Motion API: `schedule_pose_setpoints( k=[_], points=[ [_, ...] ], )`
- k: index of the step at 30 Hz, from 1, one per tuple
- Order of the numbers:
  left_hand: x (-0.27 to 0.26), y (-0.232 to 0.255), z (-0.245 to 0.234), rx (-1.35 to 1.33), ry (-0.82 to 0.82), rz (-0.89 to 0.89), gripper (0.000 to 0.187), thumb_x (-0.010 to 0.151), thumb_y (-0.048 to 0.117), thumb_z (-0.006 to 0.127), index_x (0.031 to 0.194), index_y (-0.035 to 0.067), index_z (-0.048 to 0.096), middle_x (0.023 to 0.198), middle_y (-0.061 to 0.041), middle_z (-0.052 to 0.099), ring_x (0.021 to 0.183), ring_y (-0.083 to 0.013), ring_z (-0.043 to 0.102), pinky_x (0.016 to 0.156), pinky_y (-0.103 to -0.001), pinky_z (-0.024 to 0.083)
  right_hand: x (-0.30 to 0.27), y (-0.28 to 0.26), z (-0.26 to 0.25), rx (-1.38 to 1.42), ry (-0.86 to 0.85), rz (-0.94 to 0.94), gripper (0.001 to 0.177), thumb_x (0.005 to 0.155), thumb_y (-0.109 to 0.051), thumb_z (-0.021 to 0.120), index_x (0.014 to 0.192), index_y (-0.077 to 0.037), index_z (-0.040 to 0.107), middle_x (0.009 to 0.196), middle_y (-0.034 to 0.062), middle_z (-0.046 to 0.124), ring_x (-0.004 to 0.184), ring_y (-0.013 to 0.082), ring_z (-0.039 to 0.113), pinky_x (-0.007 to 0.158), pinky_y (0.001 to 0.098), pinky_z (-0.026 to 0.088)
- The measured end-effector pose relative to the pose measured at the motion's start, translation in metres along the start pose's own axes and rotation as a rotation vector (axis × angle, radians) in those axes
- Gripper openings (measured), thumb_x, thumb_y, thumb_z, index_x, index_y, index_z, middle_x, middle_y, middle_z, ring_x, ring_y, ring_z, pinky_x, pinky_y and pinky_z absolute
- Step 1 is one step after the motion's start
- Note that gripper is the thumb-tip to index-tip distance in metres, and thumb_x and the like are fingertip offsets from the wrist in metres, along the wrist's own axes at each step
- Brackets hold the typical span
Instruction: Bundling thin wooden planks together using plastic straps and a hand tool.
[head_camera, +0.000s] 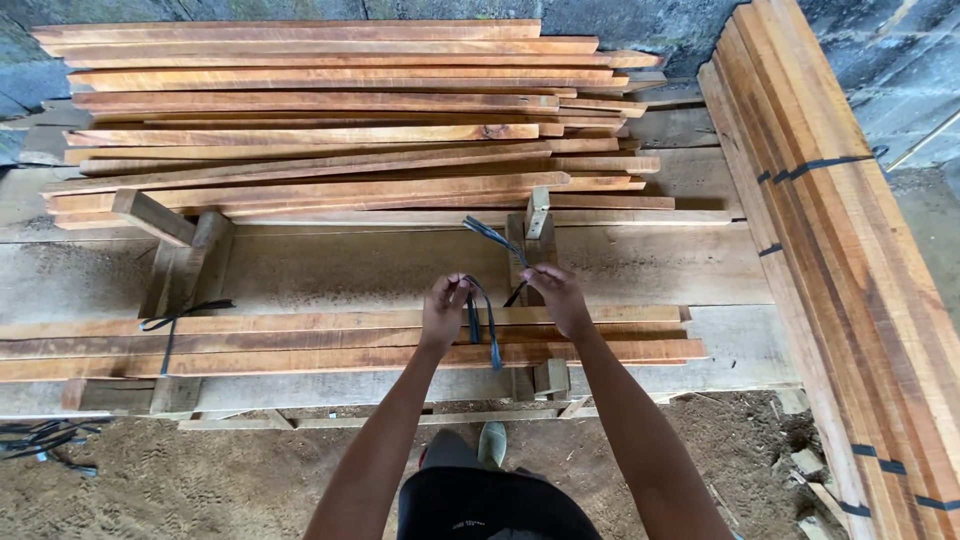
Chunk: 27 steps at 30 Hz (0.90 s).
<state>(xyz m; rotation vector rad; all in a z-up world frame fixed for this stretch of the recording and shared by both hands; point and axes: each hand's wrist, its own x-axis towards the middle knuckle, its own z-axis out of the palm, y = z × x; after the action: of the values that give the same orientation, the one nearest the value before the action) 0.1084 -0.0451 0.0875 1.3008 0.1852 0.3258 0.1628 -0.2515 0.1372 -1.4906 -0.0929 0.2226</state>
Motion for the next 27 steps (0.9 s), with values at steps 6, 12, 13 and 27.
schedule_pose_setpoints(
  k=[6, 12, 13, 27],
  points=[
    [-0.003, 0.019, 0.001, 0.339, 0.0, 0.251, 0.008, 0.103, 0.012, 0.068, 0.102, 0.005, 0.07, 0.098, -0.008, 0.051, 0.095, -0.0212, 0.065, 0.089, -0.036, 0.057, -0.002, 0.002, 0.001, 0.043, -0.011, -0.056, 0.023, 0.101, -0.012, 0.075, 0.12, 0.0, 0.075, 0.104, 0.0198, 0.076, 0.1, 0.0206, 0.066, 0.094, 0.0428, 0.054],
    [-0.013, 0.033, 0.008, 0.357, 0.12, 0.149, 0.012, 0.107, 0.018, 0.063, 0.104, 0.011, 0.072, 0.073, -0.009, 0.066, 0.07, -0.0141, 0.064, 0.068, -0.036, 0.055, -0.005, -0.009, 0.01, 0.05, 0.015, -0.031, 0.024, 0.099, -0.011, 0.076, 0.12, -0.001, 0.074, 0.094, 0.016, 0.076, 0.091, 0.017, 0.068, 0.088, 0.0384, 0.054],
    [-0.011, 0.033, 0.01, 0.358, 0.117, 0.149, 0.012, 0.107, 0.018, 0.063, 0.104, 0.011, 0.072, 0.073, -0.009, 0.066, 0.07, -0.0141, 0.064, 0.068, -0.036, 0.055, -0.003, -0.008, 0.009, 0.052, 0.017, -0.031, 0.024, 0.099, -0.011, 0.076, 0.12, -0.001, 0.074, 0.094, 0.016, 0.076, 0.091, 0.017, 0.068, 0.088, 0.0384, 0.054],
    [-0.006, 0.05, 0.011, 0.346, -0.102, 0.161, 0.044, 0.105, 0.012, 0.061, 0.148, 0.012, 0.059, 0.135, -0.022, 0.064, 0.117, -0.0379, 0.065, 0.097, -0.047, 0.056, 0.009, 0.011, 0.006, 0.034, -0.06, 0.029, 0.009, 0.096, 0.0, 0.072, 0.103, 0.007, 0.073, 0.077, 0.0201, 0.071, 0.067, 0.0182, 0.069, 0.064, 0.036, 0.058]
  ],
)
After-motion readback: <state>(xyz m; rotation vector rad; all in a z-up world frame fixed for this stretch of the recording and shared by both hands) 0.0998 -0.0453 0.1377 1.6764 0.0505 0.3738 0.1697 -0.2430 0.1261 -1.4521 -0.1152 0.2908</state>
